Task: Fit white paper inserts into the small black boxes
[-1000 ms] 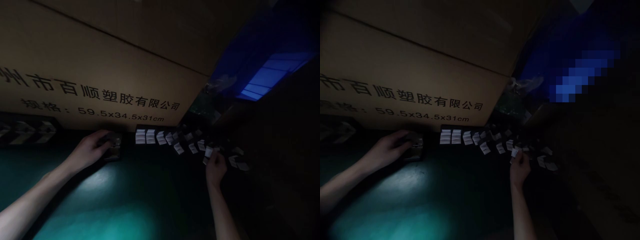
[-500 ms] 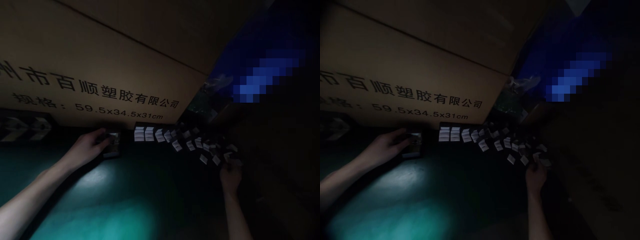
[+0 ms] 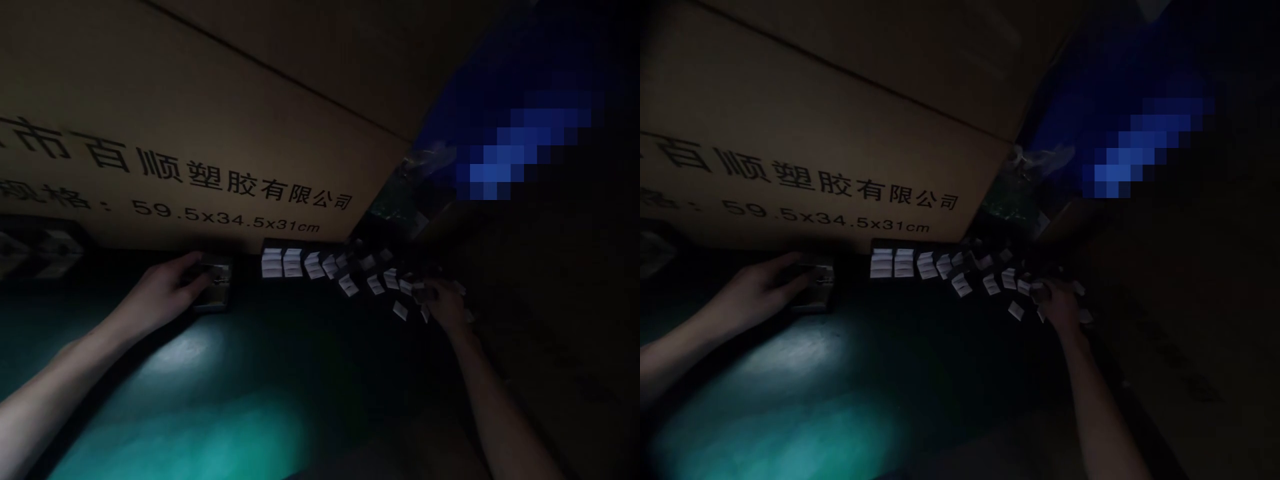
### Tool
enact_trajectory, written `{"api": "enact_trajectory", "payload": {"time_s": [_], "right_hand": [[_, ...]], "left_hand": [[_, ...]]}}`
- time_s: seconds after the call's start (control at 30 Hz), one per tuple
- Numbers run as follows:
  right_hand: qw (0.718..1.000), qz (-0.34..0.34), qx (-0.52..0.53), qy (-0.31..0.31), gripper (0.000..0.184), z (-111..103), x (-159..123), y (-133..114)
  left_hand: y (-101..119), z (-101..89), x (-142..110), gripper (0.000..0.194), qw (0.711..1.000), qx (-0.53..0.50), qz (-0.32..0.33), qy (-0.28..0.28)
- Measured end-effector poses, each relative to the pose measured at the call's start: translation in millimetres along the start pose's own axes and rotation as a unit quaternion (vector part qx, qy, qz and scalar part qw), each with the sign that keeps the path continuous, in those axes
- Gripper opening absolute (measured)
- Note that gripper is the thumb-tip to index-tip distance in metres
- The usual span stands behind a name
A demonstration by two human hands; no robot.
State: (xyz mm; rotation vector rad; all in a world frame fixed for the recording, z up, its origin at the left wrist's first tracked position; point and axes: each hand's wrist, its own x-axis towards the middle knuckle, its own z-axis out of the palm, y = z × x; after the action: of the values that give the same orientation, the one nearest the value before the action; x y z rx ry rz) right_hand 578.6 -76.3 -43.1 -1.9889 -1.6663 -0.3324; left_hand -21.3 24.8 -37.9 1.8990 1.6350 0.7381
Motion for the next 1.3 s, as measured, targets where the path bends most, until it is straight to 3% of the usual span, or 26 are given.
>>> {"api": "enact_trajectory", "payload": {"time_s": [0.17,0.33,0.53,0.67,0.83,0.9,0.97,1.03,1.07,1.17,1.23,1.3], "right_hand": [[0.999,0.002,0.005,-0.05,0.023,5.2,0.1,-1.8],[0.996,0.013,0.036,-0.084,0.031,20.4,-1.8,-5.0],[0.994,0.041,0.048,-0.087,0.028,22.7,6.2,-9.9],[0.995,0.084,0.04,-0.034,0.031,14.4,2.5,-20.0],[0.976,0.19,0.045,0.099,0.035,-4.8,-1.2,-39.6],[0.959,0.227,0.072,0.152,0.039,-13.9,-2.1,-54.0],[0.952,0.236,0.117,0.159,0.048,-20.4,-7.5,-77.2],[0.953,0.217,0.194,0.089,0.055,-21.9,-20.7,-111.3],[0.943,0.201,0.266,0.005,0.056,-20.4,-30.2,-131.9],[0.861,0.138,0.411,-0.264,0.045,-7.1,-62.0,-198.4],[0.845,0.065,0.425,-0.317,0.043,6.8,-76.6,-234.3],[0.87,0.022,0.417,-0.262,0.041,20.9,-79.9,-252.2]], "left_hand": [[-1.7,0.8,1.9,0.086,1.0,0.023,-0.009,-0.015],[-7.2,2.6,3.2,0.083,1.0,0.028,-0.005,-0.009],[-1.2,0.8,1.8,0.079,0.999,0.023,-0.001,-0.022],[6.3,0.1,-0.2,0.08,0.999,0.025,-0.017,-0.014],[6.9,0.1,-3.2,0.07,1.0,0.003,0.009,-0.02],[5.4,-0.2,-3.8,0.062,0.999,-0.013,0.023,-0.021],[5.5,-0.6,-4.3,0.057,0.999,-0.026,0.032,-0.015],[8.3,-0.7,-4.7,0.055,0.999,-0.043,0.033,-0.002],[10.6,-0.6,-5.0,0.055,0.998,-0.054,0.032,0.006],[17.9,-0.1,-6.0,0.056,0.996,-0.09,0.023,0.018],[21.6,0.0,-6.7,0.056,0.994,-0.108,0.01,0.016],[24.0,-0.4,-7.4,0.056,0.993,-0.116,-0.011,0.015]]}}
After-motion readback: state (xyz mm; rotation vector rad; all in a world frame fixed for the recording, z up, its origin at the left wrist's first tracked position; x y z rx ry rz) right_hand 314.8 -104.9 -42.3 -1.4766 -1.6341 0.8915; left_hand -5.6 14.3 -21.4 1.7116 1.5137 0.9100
